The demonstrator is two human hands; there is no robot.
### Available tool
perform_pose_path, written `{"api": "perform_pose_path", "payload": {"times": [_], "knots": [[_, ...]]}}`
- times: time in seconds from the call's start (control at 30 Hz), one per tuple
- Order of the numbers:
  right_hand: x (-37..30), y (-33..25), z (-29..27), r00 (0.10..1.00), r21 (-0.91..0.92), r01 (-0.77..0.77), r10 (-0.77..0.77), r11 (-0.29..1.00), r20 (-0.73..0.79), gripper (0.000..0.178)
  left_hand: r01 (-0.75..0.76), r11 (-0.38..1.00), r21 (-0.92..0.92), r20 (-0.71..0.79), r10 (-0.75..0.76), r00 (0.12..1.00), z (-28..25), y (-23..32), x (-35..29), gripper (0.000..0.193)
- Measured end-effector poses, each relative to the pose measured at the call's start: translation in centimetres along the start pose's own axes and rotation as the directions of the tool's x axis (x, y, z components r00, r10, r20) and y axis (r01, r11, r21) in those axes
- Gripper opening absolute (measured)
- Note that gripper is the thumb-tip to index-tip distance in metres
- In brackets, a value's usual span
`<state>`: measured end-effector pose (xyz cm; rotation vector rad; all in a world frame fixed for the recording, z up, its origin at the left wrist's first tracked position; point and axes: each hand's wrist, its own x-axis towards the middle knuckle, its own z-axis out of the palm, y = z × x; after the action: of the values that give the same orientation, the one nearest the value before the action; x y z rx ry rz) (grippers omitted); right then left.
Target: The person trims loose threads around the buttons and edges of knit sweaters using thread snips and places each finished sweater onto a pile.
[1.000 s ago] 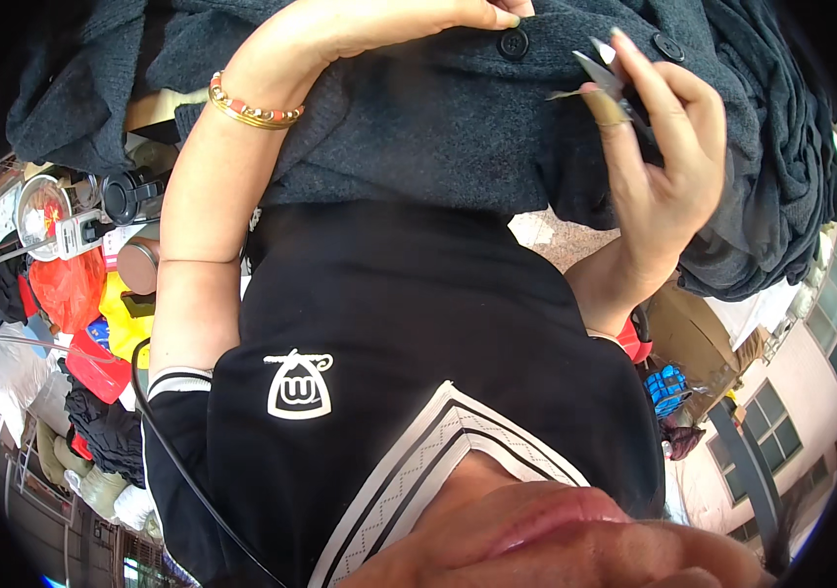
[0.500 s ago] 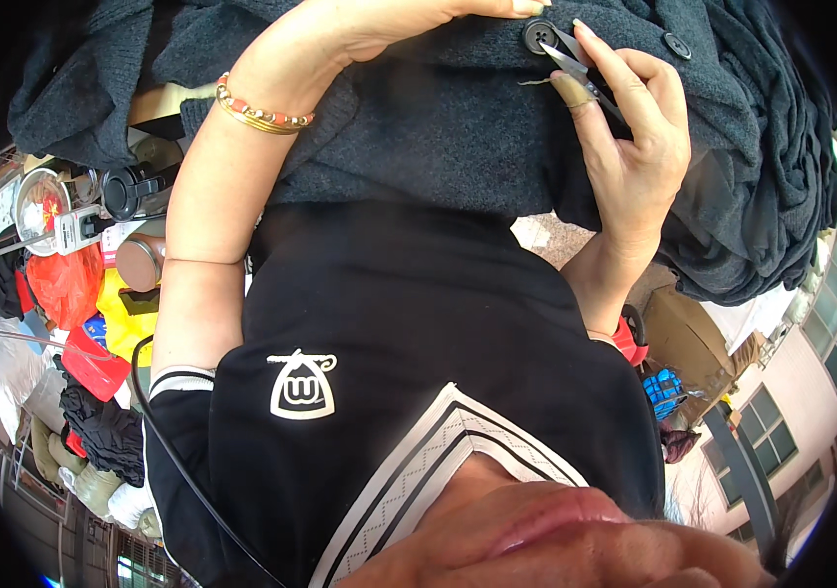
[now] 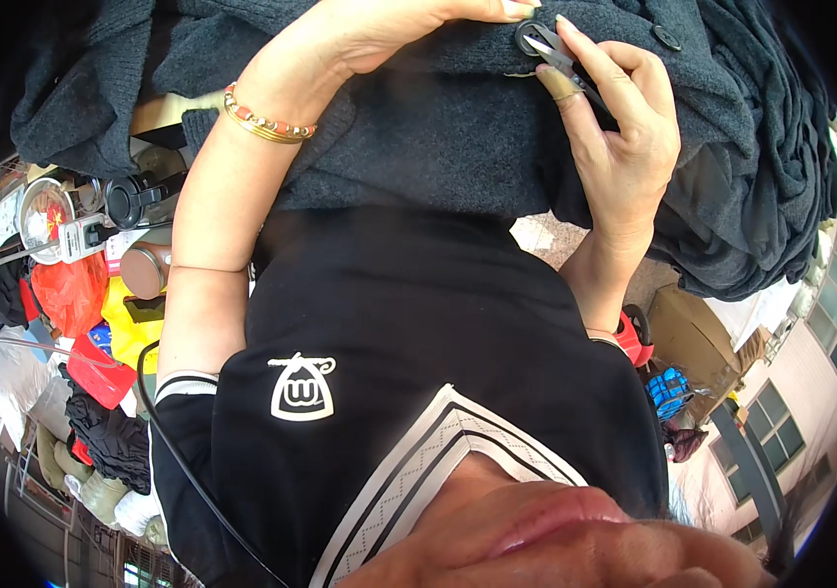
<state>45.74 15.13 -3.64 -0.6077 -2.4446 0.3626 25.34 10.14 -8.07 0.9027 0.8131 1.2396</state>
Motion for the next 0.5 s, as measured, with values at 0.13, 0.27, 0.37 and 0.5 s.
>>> {"api": "perform_pose_path", "payload": {"times": [0.13,0.27,0.37,0.5], "knots": [[0.0,-0.2,0.0,1.0,-0.015,-0.02,0.02,1.0,-0.008,0.038,0.004,0.999,-0.045,0.005,-0.004,1.0,0.1,-0.2,0.3,0.016],[0.0,-0.2,0.2,0.999,-0.019,-0.014,0.013,1.0,-0.033,0.035,-0.004,1.0,-0.029,-0.009,0.003,1.0,0.1,-0.2,0.3,0.016],[-0.1,0.2,0.4,0.998,0.052,-0.031,0.034,0.998,-0.053,0.033,0.014,1.0,-0.018,-0.028,-0.014,0.999,0.2,0.1,0.0,0.016],[0.2,0.1,0.1,0.987,0.211,-0.141,0.154,0.967,-0.049,0.038,0.007,0.989,0.15,-0.013,-0.005,1.0,0.2,1.2,-0.3,0.016]]}}
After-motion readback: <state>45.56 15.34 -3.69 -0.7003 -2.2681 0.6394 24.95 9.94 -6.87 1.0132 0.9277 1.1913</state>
